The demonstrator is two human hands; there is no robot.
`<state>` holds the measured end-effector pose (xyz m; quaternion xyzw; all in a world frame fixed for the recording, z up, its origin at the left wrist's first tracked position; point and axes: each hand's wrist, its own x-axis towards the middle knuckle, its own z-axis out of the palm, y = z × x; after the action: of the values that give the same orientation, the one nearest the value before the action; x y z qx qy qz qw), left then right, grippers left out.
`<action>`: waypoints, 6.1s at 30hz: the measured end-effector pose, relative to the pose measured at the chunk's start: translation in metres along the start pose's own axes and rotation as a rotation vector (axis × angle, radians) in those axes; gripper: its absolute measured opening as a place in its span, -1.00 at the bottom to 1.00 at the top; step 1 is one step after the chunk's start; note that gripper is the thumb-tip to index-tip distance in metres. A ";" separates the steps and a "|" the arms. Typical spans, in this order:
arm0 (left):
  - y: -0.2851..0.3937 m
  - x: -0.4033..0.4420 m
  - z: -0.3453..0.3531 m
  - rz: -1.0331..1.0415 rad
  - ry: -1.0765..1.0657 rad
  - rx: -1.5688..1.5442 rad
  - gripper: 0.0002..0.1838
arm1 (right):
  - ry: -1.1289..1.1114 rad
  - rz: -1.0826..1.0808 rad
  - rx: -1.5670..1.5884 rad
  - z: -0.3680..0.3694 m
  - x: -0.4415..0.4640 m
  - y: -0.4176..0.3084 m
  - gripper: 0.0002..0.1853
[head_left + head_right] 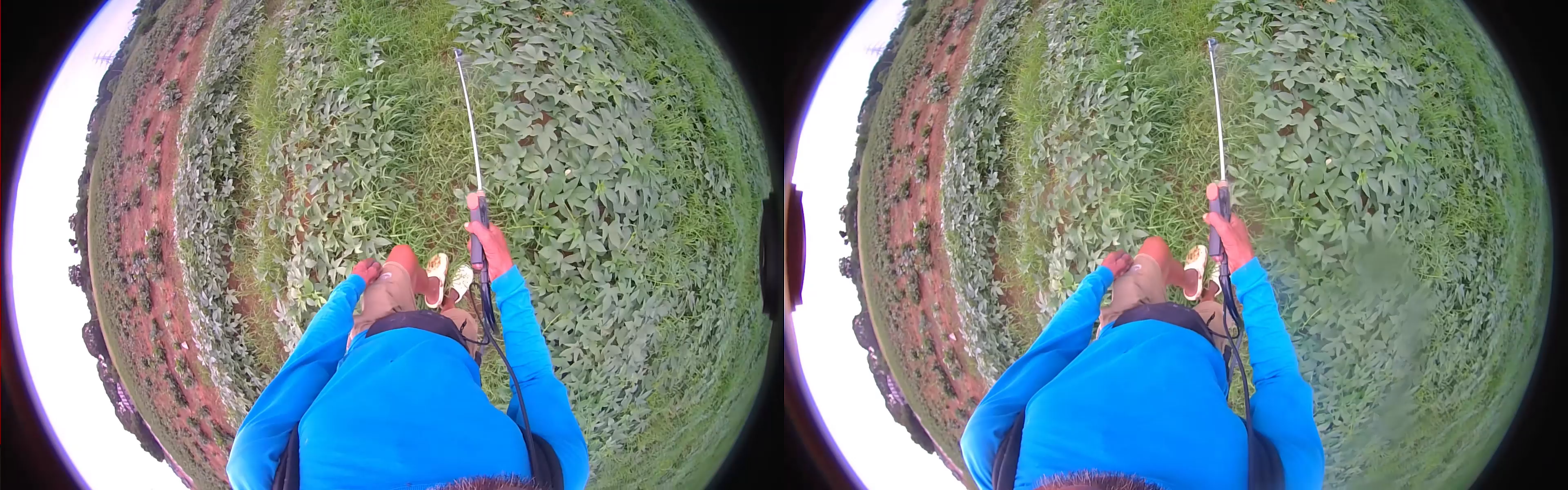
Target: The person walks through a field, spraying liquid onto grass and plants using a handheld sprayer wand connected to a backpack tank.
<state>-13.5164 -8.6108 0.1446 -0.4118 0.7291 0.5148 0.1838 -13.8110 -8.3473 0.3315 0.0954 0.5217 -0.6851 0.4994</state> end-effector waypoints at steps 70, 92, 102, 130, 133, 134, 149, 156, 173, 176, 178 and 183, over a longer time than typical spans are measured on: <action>0.138 0.301 -0.088 -0.257 -0.226 -0.280 -0.75 | -0.187 0.409 0.422 0.093 0.204 -0.233 -0.76; 0.313 0.465 -0.215 -0.202 -0.024 -0.335 -0.72 | -0.598 0.750 0.145 0.193 0.408 -0.379 -0.76; 0.343 0.496 -0.222 -0.186 -0.020 -0.361 -0.66 | -0.170 0.471 -0.072 0.172 0.411 -0.401 -0.75; 0.388 0.555 -0.270 -0.308 -0.120 -0.293 -0.71 | 0.170 0.152 0.167 0.131 0.476 -0.455 -0.79; 0.390 0.582 -0.265 -0.257 -0.197 -0.312 -0.75 | -0.009 0.362 0.345 0.131 0.502 -0.474 -0.79; 0.391 0.590 -0.263 -0.253 -0.179 -0.325 -0.75 | -0.113 0.453 0.405 0.133 0.511 -0.481 -0.80; 0.472 0.699 -0.366 -0.164 -0.038 -0.314 -0.72 | -0.648 0.799 0.327 0.250 0.673 -0.563 -0.77; 0.469 0.699 -0.366 -0.350 -0.020 -0.310 -0.74 | -0.668 0.746 0.252 0.283 0.727 -0.590 -0.78; 0.501 0.742 -0.329 -0.163 -0.251 -0.337 -0.71 | 0.152 0.336 0.300 0.186 0.581 -0.604 -0.79; 0.517 0.756 -0.325 -0.161 -0.266 -0.325 -0.72 | 0.288 0.139 0.405 0.177 0.565 -0.611 -0.78; 0.525 0.762 -0.325 -0.164 -0.279 -0.374 -0.73 | 0.354 0.052 0.431 0.173 0.558 -0.615 -0.77; 0.536 0.771 -0.315 -0.120 -0.223 -0.316 -0.79 | 0.364 -0.130 0.489 0.146 0.570 -0.638 -0.75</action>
<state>-14.3479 -9.1422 0.0589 -0.4188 0.5885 0.6534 0.2266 -14.5292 -8.8264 0.4191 0.3003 0.4273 -0.7925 0.3151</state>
